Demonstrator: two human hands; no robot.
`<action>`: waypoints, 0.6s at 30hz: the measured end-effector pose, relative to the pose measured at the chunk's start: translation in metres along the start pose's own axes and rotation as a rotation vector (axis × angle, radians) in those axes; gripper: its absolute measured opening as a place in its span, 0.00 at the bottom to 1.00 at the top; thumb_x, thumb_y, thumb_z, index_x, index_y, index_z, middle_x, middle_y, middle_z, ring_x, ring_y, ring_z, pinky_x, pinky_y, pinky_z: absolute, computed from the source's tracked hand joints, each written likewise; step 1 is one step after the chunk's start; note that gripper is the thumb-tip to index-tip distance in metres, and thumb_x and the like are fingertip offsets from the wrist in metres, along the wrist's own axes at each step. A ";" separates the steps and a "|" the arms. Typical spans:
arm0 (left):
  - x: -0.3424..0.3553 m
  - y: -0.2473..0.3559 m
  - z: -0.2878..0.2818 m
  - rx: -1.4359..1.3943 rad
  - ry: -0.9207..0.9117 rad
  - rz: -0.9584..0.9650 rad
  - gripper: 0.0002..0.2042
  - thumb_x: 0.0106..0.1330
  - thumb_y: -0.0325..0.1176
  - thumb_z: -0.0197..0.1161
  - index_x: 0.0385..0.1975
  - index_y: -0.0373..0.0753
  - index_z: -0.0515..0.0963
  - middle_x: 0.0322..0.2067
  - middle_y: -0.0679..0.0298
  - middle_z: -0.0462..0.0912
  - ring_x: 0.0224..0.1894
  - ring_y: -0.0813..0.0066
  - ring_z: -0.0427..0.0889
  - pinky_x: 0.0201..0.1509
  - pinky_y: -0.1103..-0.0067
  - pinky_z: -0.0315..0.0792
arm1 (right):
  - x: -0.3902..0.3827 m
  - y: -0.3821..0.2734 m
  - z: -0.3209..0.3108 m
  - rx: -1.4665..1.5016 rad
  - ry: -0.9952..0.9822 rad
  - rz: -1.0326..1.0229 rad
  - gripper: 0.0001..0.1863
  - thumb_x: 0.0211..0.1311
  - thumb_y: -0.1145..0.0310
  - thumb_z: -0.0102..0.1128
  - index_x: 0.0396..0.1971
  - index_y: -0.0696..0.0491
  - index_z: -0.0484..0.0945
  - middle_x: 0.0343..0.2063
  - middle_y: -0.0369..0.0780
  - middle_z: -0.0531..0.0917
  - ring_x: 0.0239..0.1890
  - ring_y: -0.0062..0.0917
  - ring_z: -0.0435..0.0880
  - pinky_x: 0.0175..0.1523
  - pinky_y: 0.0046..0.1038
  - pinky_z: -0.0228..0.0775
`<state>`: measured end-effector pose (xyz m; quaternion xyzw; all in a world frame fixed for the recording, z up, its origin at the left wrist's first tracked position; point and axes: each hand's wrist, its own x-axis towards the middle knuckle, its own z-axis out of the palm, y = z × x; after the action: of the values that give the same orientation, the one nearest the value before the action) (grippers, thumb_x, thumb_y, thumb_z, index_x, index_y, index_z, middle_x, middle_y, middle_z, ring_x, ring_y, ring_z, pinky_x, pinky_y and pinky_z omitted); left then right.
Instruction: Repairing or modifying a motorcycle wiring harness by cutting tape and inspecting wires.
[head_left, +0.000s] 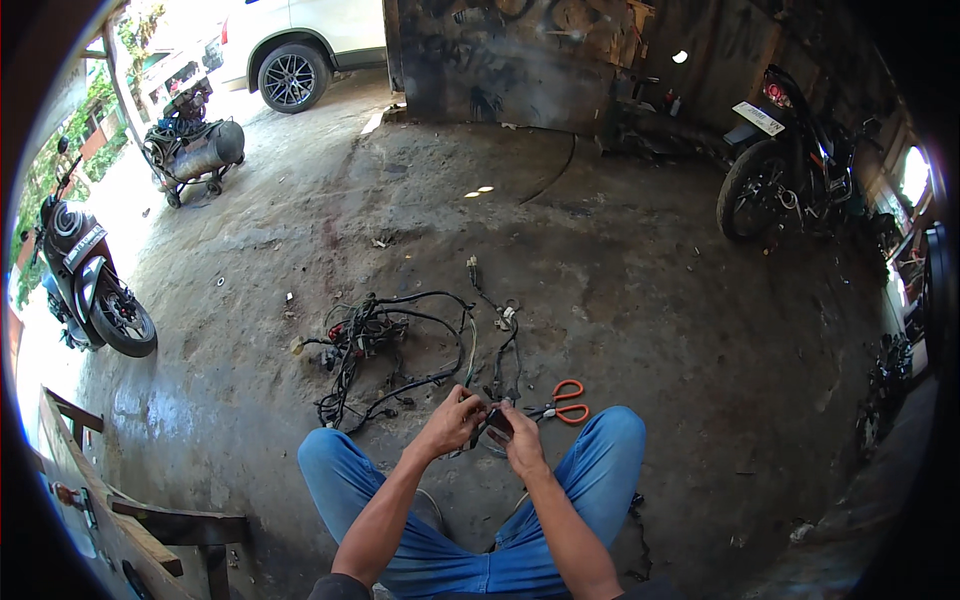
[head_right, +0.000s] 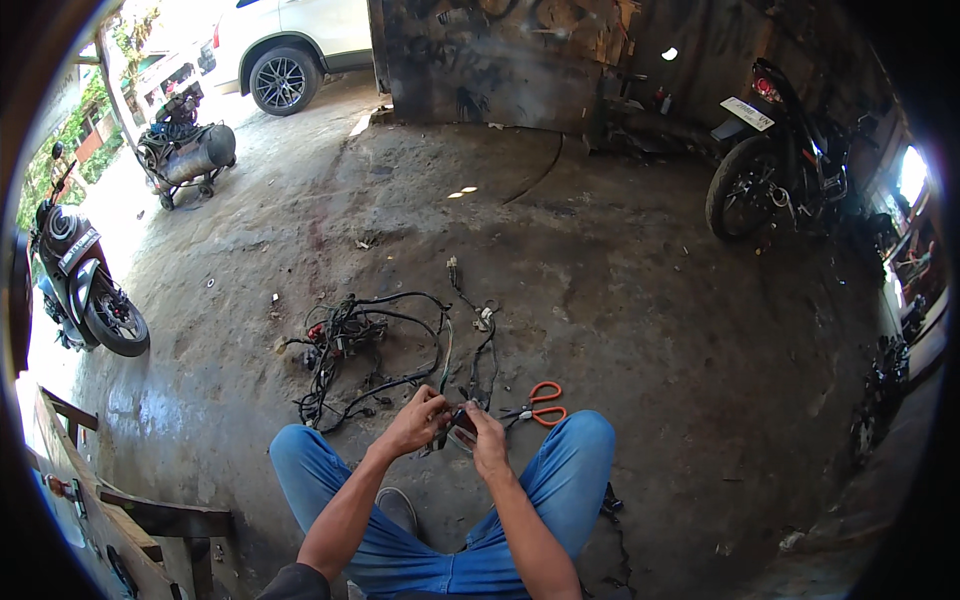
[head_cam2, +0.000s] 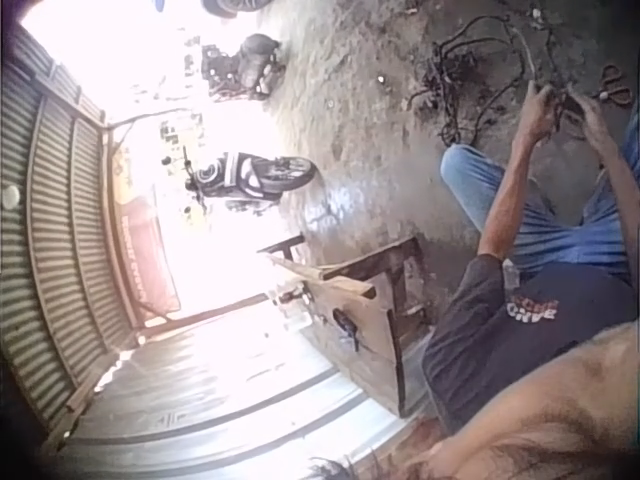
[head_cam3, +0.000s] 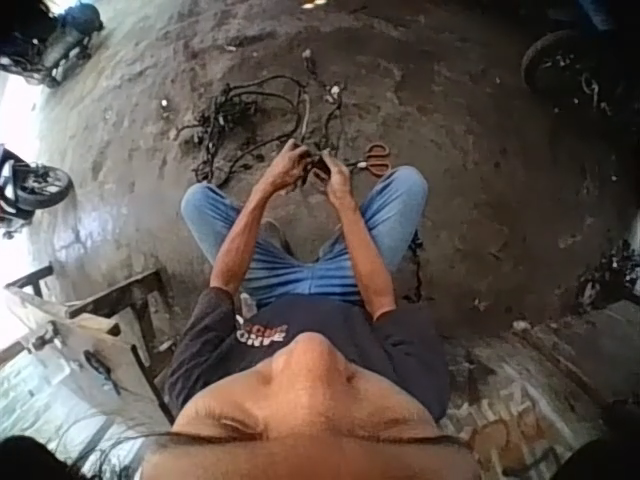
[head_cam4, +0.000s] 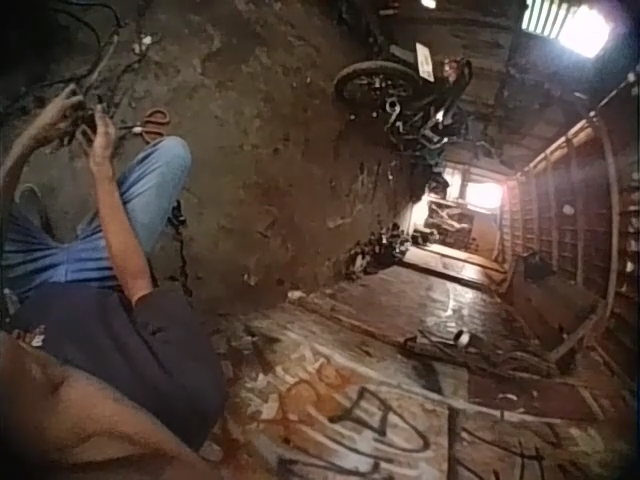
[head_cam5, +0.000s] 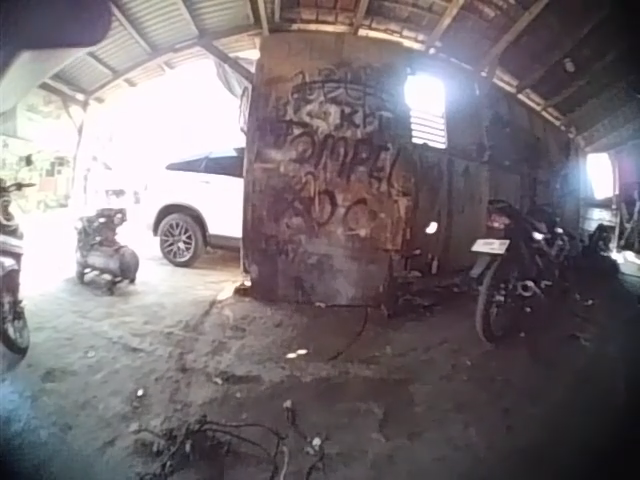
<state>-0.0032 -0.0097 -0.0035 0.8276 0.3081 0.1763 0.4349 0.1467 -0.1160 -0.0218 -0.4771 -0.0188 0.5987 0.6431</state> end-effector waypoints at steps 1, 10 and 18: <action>0.000 0.004 -0.001 -0.004 -0.004 0.003 0.10 0.71 0.35 0.62 0.44 0.35 0.76 0.42 0.54 0.70 0.42 0.56 0.73 0.48 0.67 0.69 | 0.004 0.003 -0.003 -0.015 0.016 -0.005 0.13 0.71 0.62 0.62 0.48 0.53 0.84 0.39 0.32 0.86 0.43 0.17 0.83 0.49 0.25 0.75; -0.016 0.054 -0.031 -0.263 0.120 0.015 0.06 0.71 0.30 0.64 0.39 0.34 0.79 0.34 0.61 0.78 0.37 0.70 0.75 0.43 0.74 0.68 | 0.042 0.021 -0.031 -0.309 0.146 -0.202 0.13 0.71 0.63 0.63 0.48 0.55 0.84 0.38 0.31 0.86 0.39 0.15 0.82 0.45 0.22 0.73; -0.027 0.000 -0.037 0.235 0.186 -0.281 0.12 0.63 0.37 0.68 0.38 0.34 0.83 0.37 0.54 0.82 0.44 0.54 0.83 0.45 0.64 0.76 | 0.017 -0.007 -0.008 0.014 -0.126 -0.128 0.15 0.74 0.61 0.61 0.49 0.56 0.84 0.36 0.34 0.87 0.37 0.20 0.86 0.47 0.27 0.81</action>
<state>-0.0435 -0.0054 0.0167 0.8016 0.4778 0.1524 0.3255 0.1615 -0.1064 -0.0309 -0.4318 -0.0855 0.5852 0.6810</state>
